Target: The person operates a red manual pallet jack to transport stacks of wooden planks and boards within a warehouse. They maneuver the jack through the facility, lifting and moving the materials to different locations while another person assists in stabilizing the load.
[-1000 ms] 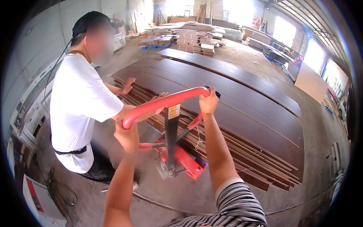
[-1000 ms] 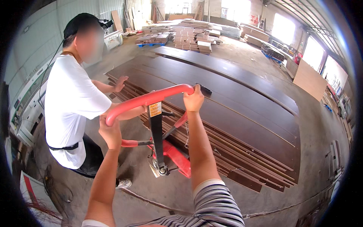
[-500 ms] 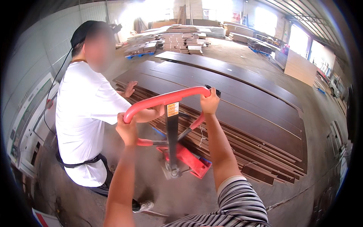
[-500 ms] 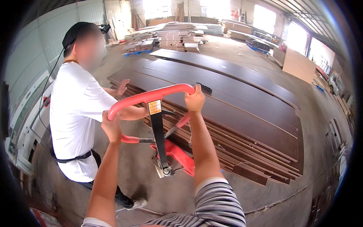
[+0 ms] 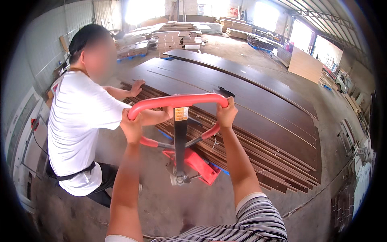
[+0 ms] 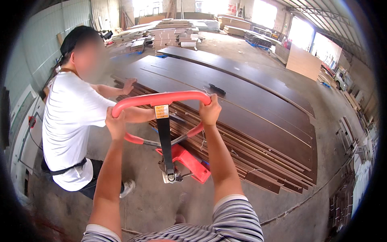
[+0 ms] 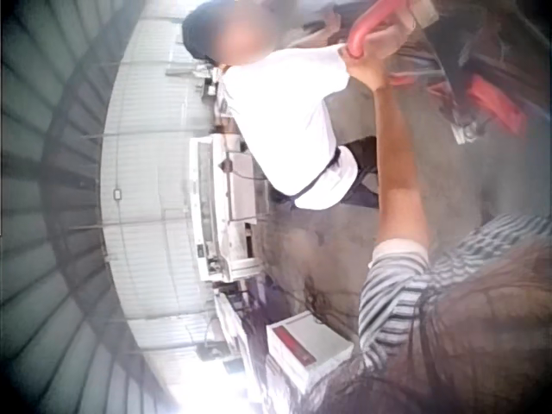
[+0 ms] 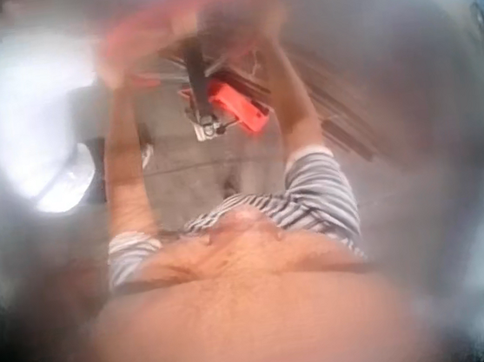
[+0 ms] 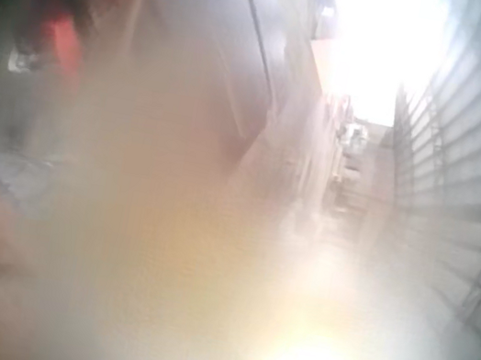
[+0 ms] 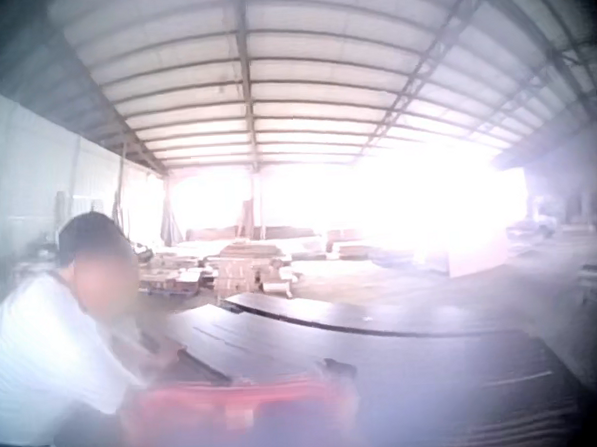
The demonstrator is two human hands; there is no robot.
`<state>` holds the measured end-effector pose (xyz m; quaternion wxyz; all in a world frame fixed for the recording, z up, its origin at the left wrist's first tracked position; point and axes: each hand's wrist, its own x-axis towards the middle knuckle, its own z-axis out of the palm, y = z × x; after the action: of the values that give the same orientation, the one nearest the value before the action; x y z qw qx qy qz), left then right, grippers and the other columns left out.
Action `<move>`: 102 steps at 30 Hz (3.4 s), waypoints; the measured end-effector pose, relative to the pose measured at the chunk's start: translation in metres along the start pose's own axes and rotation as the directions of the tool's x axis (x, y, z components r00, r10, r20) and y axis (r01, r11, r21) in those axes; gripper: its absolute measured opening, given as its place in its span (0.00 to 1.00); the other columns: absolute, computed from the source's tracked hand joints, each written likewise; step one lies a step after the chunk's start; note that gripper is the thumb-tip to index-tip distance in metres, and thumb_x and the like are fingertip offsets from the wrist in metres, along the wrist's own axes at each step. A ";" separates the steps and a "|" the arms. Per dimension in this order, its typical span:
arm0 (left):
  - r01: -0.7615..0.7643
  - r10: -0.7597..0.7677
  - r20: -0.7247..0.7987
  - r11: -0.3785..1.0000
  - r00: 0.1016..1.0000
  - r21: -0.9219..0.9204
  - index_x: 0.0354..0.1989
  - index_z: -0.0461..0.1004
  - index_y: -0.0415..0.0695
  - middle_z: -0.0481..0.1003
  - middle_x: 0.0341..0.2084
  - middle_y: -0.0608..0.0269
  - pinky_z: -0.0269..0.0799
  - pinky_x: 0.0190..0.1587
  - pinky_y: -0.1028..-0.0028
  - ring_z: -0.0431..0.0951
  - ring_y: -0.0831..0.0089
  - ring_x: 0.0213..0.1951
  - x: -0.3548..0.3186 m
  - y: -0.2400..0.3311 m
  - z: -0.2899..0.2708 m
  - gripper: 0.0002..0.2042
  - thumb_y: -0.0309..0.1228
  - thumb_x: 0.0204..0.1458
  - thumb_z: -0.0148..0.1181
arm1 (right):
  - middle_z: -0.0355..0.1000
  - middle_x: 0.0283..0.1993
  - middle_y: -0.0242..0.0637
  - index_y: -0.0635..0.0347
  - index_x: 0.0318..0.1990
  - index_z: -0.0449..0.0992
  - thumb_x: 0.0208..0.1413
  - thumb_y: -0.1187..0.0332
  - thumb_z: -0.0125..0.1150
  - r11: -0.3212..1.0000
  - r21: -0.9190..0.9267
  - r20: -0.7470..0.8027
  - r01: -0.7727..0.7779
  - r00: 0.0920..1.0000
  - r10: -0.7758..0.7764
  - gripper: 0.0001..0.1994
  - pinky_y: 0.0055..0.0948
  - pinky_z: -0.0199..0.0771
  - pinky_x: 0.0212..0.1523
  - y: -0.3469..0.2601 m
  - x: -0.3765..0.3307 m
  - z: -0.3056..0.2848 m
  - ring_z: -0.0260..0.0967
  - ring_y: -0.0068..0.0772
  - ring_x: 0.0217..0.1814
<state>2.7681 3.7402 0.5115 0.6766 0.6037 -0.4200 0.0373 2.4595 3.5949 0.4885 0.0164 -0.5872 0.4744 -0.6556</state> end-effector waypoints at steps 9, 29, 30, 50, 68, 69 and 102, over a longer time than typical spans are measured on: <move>-0.136 0.141 0.087 0.989 0.986 -0.059 0.35 0.69 0.38 0.72 0.25 0.56 0.70 0.38 0.68 0.71 0.64 0.28 0.072 -0.066 0.037 0.07 0.24 0.49 0.59 | 0.71 0.24 0.49 0.58 0.32 0.68 0.47 0.70 0.64 0.999 -0.027 0.035 -0.044 0.998 0.045 0.09 0.44 0.72 0.30 -0.031 -0.016 0.004 0.72 0.57 0.28; -0.129 0.142 0.116 0.985 0.983 -0.114 0.39 0.66 0.41 0.73 0.32 0.49 0.71 0.38 0.54 0.76 0.46 0.36 0.162 -0.135 0.137 0.13 0.31 0.51 0.64 | 0.71 0.24 0.44 0.57 0.33 0.69 0.45 0.73 0.66 0.927 -0.345 -0.281 -0.148 0.958 0.049 0.11 0.39 0.73 0.29 -0.125 -0.069 0.043 0.73 0.52 0.25; -0.136 0.151 0.123 0.983 0.981 -0.123 0.38 0.66 0.41 0.73 0.32 0.49 0.71 0.38 0.54 0.76 0.45 0.36 0.165 -0.135 0.138 0.13 0.32 0.51 0.64 | 0.71 0.24 0.44 0.57 0.33 0.69 0.45 0.73 0.66 0.918 -0.365 -0.277 -0.155 0.959 0.052 0.11 0.40 0.73 0.29 -0.128 -0.072 0.045 0.73 0.52 0.25; -0.091 0.176 0.282 0.953 0.943 -0.289 0.37 0.65 0.42 0.75 0.27 0.48 0.73 0.36 0.59 0.78 0.48 0.33 0.207 -0.152 0.165 0.14 0.28 0.49 0.66 | 0.67 0.22 0.40 0.60 0.34 0.69 0.46 0.77 0.59 0.940 -0.280 -0.344 -0.193 0.935 0.089 0.07 0.30 0.70 0.29 -0.186 -0.094 0.082 0.67 0.35 0.21; -0.021 0.140 0.380 0.954 0.914 -0.299 0.36 0.65 0.43 0.75 0.24 0.48 0.72 0.33 0.57 0.78 0.45 0.31 0.242 -0.130 0.157 0.13 0.27 0.47 0.65 | 0.60 0.24 0.32 0.62 0.32 0.66 0.52 0.76 0.59 0.933 -0.235 -0.419 -0.273 0.894 0.156 0.06 0.23 0.63 0.30 -0.215 -0.088 0.097 0.55 0.22 0.26; -0.011 0.127 0.412 0.962 0.902 -0.271 0.36 0.66 0.44 0.75 0.25 0.48 0.72 0.34 0.56 0.77 0.45 0.32 0.244 -0.126 0.151 0.13 0.28 0.46 0.65 | 0.60 0.24 0.31 0.62 0.32 0.66 0.53 0.77 0.59 0.932 -0.238 -0.419 -0.272 0.895 0.154 0.06 0.22 0.62 0.30 -0.222 -0.084 0.099 0.55 0.21 0.26; 0.119 0.115 0.543 0.919 0.832 -0.376 0.36 0.66 0.45 0.76 0.23 0.49 0.73 0.33 0.57 0.78 0.45 0.31 0.254 -0.146 0.208 0.12 0.29 0.48 0.65 | 0.66 0.25 0.37 0.61 0.34 0.67 0.51 0.76 0.59 0.892 -0.308 -0.433 -0.332 0.883 0.179 0.06 0.28 0.69 0.34 -0.245 -0.070 0.128 0.62 0.28 0.27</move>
<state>2.9042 3.4088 0.5358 0.6326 0.4401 -0.5961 -0.2255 2.7134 3.6929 0.5750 -0.1033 -0.3667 0.6581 -0.6494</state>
